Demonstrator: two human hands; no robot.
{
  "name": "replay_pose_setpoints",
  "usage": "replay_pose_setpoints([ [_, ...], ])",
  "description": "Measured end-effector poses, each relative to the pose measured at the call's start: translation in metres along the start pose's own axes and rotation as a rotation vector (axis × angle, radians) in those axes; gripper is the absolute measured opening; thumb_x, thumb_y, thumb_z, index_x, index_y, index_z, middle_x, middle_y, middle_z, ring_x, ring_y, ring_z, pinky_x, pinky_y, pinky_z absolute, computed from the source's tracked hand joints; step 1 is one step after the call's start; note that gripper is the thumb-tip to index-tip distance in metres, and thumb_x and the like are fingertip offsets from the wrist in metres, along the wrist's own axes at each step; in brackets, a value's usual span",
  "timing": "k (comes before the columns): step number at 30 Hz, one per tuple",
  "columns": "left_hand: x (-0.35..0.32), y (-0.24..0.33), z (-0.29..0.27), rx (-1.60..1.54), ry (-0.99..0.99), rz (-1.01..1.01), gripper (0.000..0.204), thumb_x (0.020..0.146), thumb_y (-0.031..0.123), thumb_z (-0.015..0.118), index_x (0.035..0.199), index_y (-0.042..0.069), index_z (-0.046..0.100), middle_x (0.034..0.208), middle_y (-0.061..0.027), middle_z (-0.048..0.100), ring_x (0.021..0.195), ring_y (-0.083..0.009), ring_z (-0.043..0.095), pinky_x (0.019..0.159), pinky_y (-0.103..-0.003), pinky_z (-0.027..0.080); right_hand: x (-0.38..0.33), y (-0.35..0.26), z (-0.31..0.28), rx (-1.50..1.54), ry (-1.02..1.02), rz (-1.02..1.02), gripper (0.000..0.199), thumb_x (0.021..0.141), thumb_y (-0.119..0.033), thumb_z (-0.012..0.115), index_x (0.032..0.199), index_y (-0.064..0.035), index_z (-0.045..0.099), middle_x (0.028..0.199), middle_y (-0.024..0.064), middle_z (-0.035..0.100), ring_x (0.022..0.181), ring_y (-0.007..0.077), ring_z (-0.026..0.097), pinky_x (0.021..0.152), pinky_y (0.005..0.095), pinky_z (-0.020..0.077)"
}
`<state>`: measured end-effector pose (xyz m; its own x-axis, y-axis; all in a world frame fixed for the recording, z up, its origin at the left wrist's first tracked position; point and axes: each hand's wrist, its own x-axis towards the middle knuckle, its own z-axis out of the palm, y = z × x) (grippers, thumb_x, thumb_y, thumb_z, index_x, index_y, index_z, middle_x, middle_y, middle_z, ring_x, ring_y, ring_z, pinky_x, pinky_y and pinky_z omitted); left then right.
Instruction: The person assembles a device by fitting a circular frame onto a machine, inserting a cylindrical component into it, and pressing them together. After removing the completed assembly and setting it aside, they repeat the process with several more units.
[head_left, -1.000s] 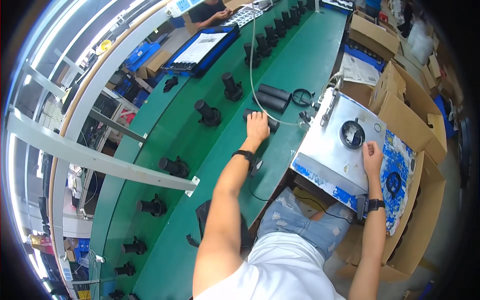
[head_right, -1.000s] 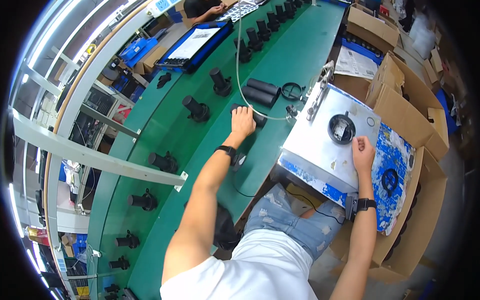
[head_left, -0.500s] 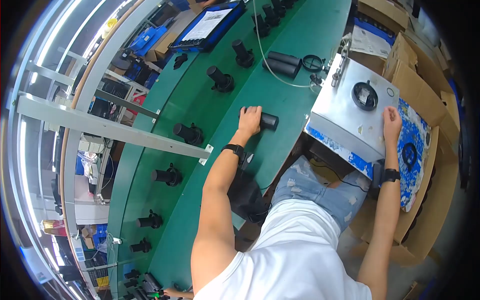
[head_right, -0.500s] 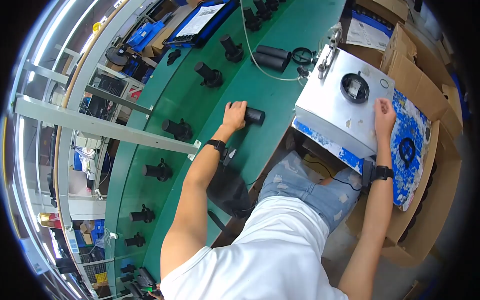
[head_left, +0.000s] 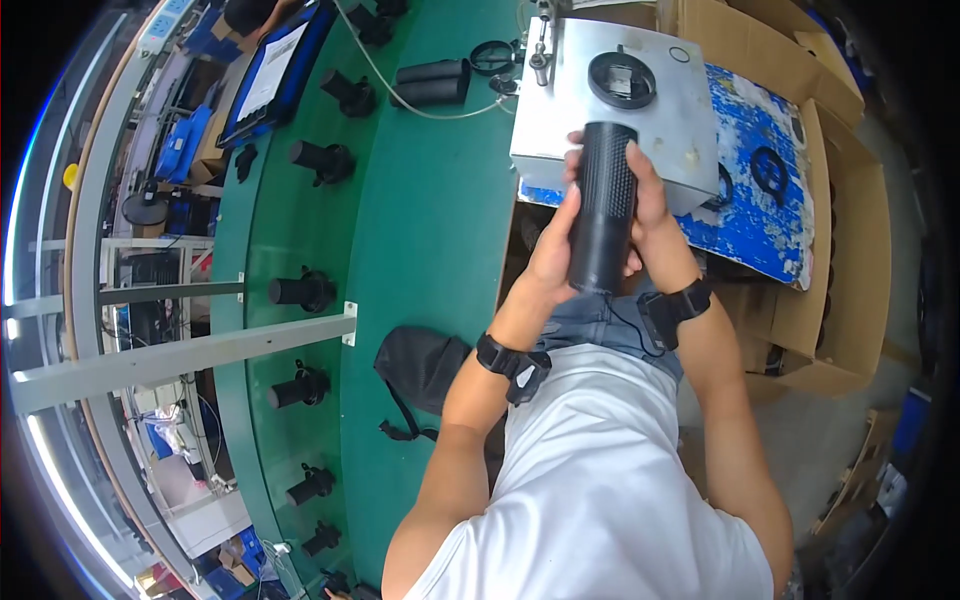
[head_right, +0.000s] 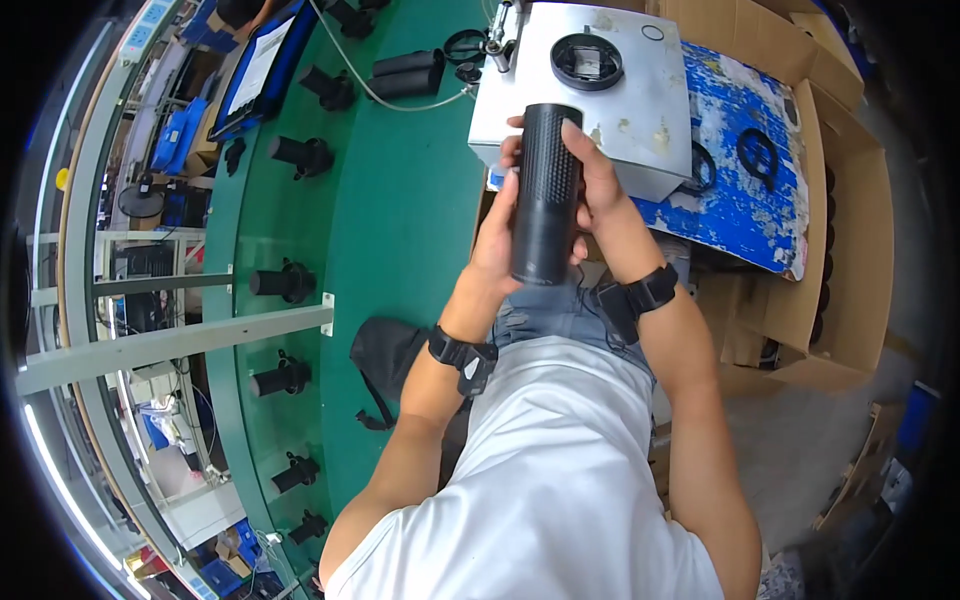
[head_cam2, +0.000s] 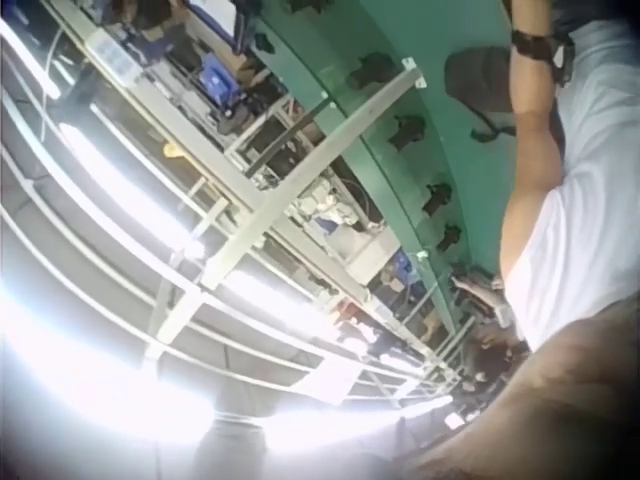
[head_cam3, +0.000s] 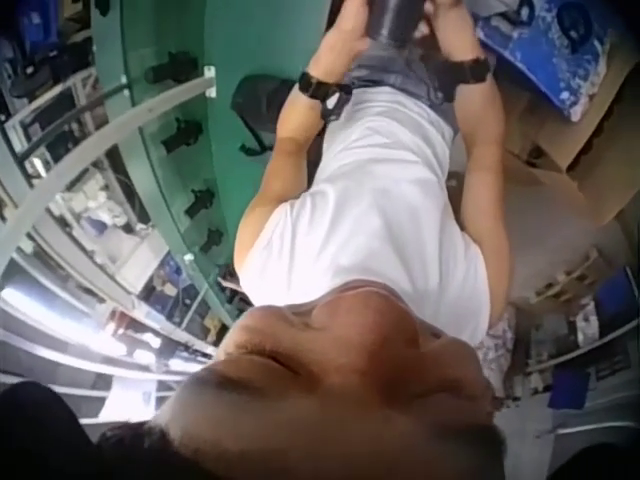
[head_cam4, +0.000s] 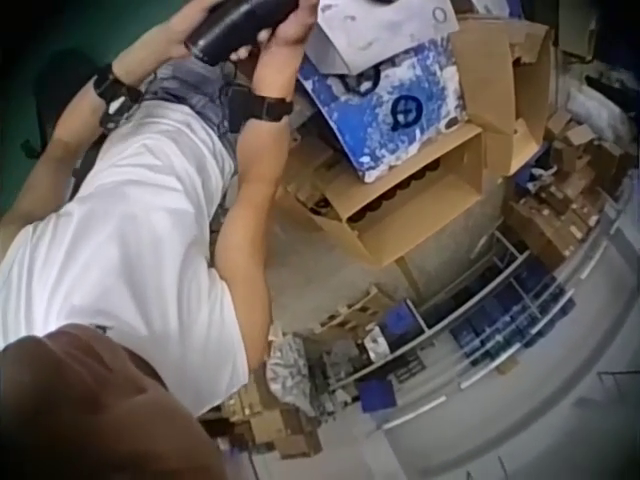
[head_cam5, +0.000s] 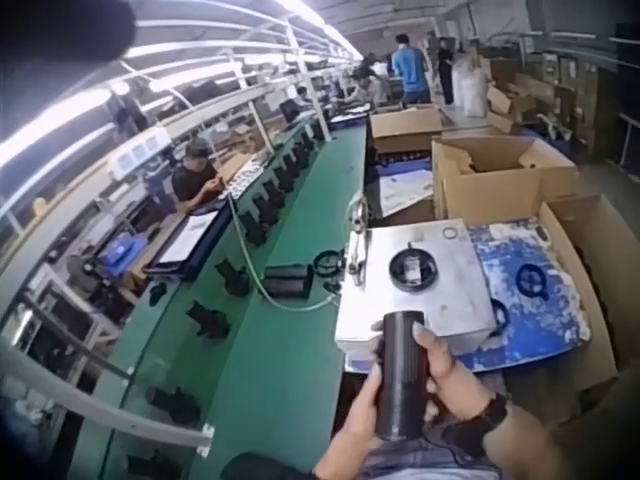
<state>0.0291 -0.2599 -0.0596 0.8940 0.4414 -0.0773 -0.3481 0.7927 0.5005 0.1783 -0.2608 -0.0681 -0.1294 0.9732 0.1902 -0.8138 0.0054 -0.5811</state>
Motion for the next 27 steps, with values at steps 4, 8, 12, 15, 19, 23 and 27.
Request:
replay_pose_setpoints([
  [4,0.001,-0.006,0.010,-0.050,-0.023,-0.001,0.065,0.099,0.049,0.032,0.131,-0.006,0.042,0.115,-0.0241,0.058,0.089,-0.0308,0.066,0.076,-0.039,0.057,-0.015,-0.038,-0.007,-0.155,0.063,-0.181,0.071,0.082,-0.048,0.065,0.129,-0.0029,0.038,0.107,0.0104,0.051,0.101,0.0219,0.054,0.092,0.0336,0.0466],
  [8,-0.003,0.008,0.011,-0.286,0.087,-0.204,0.064,0.097,0.049,0.033,0.131,-0.004,0.044,0.093,-0.0303,0.063,0.067,-0.0301,0.067,0.054,-0.031,0.054,-0.019,-0.051,0.001,-0.171,-0.002,-0.262,0.079,0.075,-0.047,0.075,0.130,-0.0056,0.037,0.110,0.0083,0.049,0.107,0.0232,0.050,0.097,0.0359,0.0428],
  [12,0.019,-0.006,0.007,-0.515,-0.311,-0.251,0.064,0.098,0.052,0.028,0.127,-0.002,0.047,0.088,-0.0282,0.063,0.061,-0.0283,0.065,0.047,-0.028,0.052,0.001,-0.062,-0.007,0.133,-0.479,-0.318,0.087,0.068,-0.048,0.082,0.131,-0.0105,0.035,0.111,0.0037,0.050,0.109,0.0231,0.049,0.101,0.0395,0.0371],
  [15,0.025,0.002,0.020,-0.235,-0.127,-0.190,0.066,0.098,0.055,0.026,0.123,-0.001,0.048,0.089,-0.0252,0.063,0.062,-0.0263,0.065,0.048,-0.027,0.054,0.002,-0.082,-0.004,-0.150,-0.187,-0.300,0.076,0.075,-0.048,0.076,0.127,-0.0069,0.040,0.108,0.0056,0.053,0.104,0.0212,0.053,0.094,0.0360,0.0433],
  [19,0.027,0.012,0.009,0.255,0.179,-0.003,0.058,0.099,0.052,0.034,0.121,0.000,0.046,0.087,-0.0169,0.063,0.063,-0.0226,0.065,0.049,-0.026,0.054,0.010,-0.083,0.010,-0.590,0.299,-0.334,0.066,0.082,-0.047,0.068,0.124,-0.0035,0.043,0.109,0.0102,0.055,0.101,0.0213,0.056,0.086,0.0328,0.0488],
  [23,0.035,0.014,-0.009,0.073,0.010,-0.183,0.071,0.095,0.063,0.024,0.105,0.000,0.055,0.064,-0.0098,0.057,0.056,-0.0196,0.063,0.044,-0.024,0.049,0.019,-0.082,-0.002,-0.309,0.118,-0.312,0.075,0.080,-0.052,0.070,0.127,-0.0029,0.039,0.101,0.0082,0.052,0.095,0.0203,0.055,0.087,0.0335,0.0467],
  [27,0.047,0.004,-0.016,-0.052,-0.008,-0.286,0.090,0.090,0.073,0.012,0.094,-0.002,0.061,0.058,-0.0119,0.057,0.050,-0.0184,0.061,0.040,-0.023,0.045,0.033,-0.094,-0.018,-0.144,-0.057,-0.298,0.079,0.077,-0.055,0.071,0.126,-0.0032,0.039,0.092,0.0052,0.047,0.086,0.0184,0.052,0.087,0.0348,0.0445],
])
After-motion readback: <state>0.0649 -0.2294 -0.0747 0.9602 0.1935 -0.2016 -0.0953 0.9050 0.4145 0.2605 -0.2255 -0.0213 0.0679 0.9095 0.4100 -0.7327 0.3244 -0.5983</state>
